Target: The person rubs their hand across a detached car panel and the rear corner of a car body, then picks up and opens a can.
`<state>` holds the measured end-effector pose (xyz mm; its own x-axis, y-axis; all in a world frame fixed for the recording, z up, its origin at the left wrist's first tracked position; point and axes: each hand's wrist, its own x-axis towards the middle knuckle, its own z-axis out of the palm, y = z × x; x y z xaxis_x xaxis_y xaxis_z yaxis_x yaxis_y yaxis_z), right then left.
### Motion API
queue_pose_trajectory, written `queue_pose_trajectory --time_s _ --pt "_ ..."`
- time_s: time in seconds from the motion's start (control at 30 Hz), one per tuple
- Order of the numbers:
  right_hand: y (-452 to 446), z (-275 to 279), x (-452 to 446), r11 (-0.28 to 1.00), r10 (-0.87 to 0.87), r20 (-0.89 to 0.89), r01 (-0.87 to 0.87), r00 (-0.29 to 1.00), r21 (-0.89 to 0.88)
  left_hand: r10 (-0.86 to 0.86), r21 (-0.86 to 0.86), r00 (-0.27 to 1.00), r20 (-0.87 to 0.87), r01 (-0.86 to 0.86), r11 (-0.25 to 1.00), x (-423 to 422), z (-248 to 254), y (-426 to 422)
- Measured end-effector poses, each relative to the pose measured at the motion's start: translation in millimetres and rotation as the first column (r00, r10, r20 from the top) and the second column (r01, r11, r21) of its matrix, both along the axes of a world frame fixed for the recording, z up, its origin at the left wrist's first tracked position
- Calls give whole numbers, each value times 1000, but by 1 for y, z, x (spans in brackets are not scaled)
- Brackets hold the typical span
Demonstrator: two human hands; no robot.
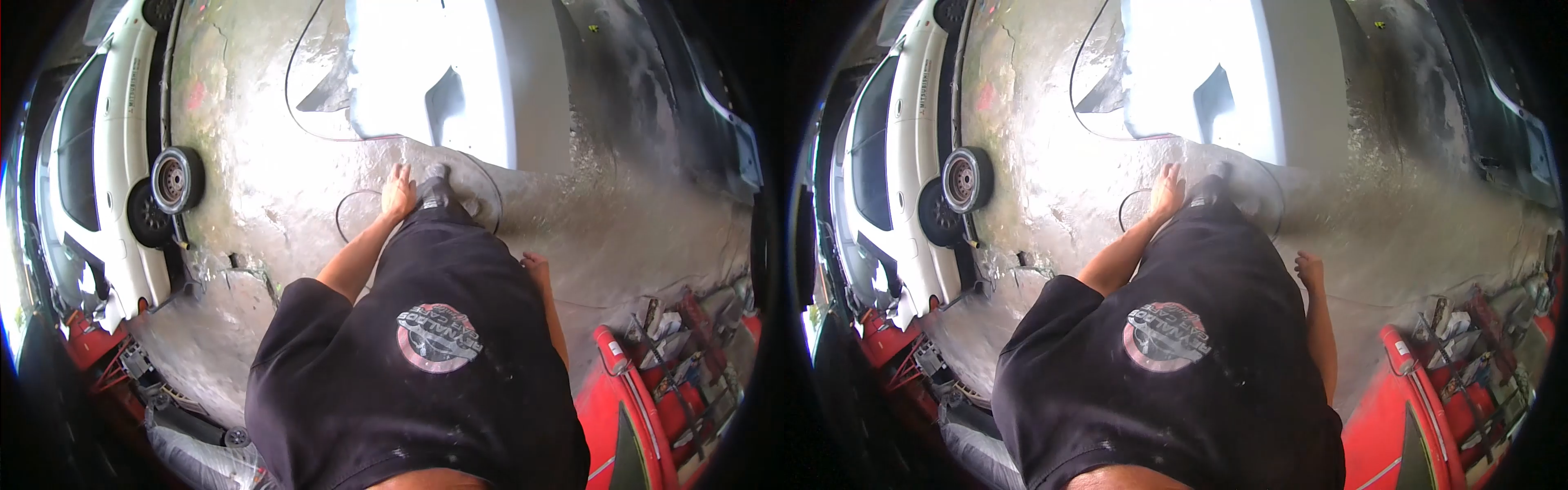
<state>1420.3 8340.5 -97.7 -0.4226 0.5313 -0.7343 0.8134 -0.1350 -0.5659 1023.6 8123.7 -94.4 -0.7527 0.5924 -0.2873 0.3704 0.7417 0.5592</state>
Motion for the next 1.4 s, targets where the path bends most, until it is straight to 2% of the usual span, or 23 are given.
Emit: queue_pose_trajectory --time_s 0.13,0.23,0.33,0.37,0.47,0.57,0.67,0.77,0.87,0.9,0.97,1.03,1.07,1.17,1.27,1.3,1.33,1.37,1.4 --pt "5 17 -4 998 -27 7 27 1000 53 -119 20 978 -173 124 992 -35 14 66" --pt "-3 26 -4 996 -87 29 86 996 22 -127 57 979 -157 138 989 -66 30 120" --pt "-6 20 5 991 -130 -12 130 991 19 -59 95 986 -153 74 993 -90 17 160" --pt "-10 16 9 989 -147 -42 148 988 20 -45 83 990 -131 56 995 -96 11 166" --pt "-7 23 5 999 -34 8 34 999 -15 -43 71 992 -115 52 996 -97 10 164" --pt "-7 29 -6 993 -120 4 120 993 1 -52 92 991 -121 63 994 -83 14 141" --pt "-7 32 -19 980 -198 16 199 980 -33 80 -13 997 20 -79 997 -62 5 113" --pt "-3 56 -39 989 -146 -1 145 989 40 1 -81 999 -32 -4 997 -34 11 74" --pt "8 26 -17 961 11 24 -18 1000 277 7 -112 971 237 20 993 -10 6 47" --pt "15 12 -5 945 38 15 -41 999 324 -39 -170 946 322 99 980 -5 -1 40" --pt "35 -9 17 901 98 -4 -87 995 426 -107 -253 867 487 257 933 5 -30 28" --pt "58 6 19 929 84 9 -82 996 361 -293 -271 849 440 436 858 21 -111 3" --pt "72 13 20 941 78 15 -79 997 329 -382 -285 825 416 518 807 28 -135 1" --pt "117 12 44 948 131 3 -126 991 291 -179 -384 839 513 412 826 55 -99 43" --pt "167 -43 114 888 230 -101 -166 968 430 -136 -357 780 611 425 832 103 -70 100" --pt "181 -36 131 949 102 -80 -72 992 308 -29 -368 743 669 365 855 121 -95 105" --pt "198 -23 149 982 -28 -38 34 999 185 211 -449 691 691 182 875 144 -86 121" --pt "216 -11 161 986 -154 13 153 988 73 425 -529 592 684 3 849 162 -77 143" --pt "232 -9 179 985 -148 5 147 989 88 606 -605 447 658 -164 779 178 -66 168"
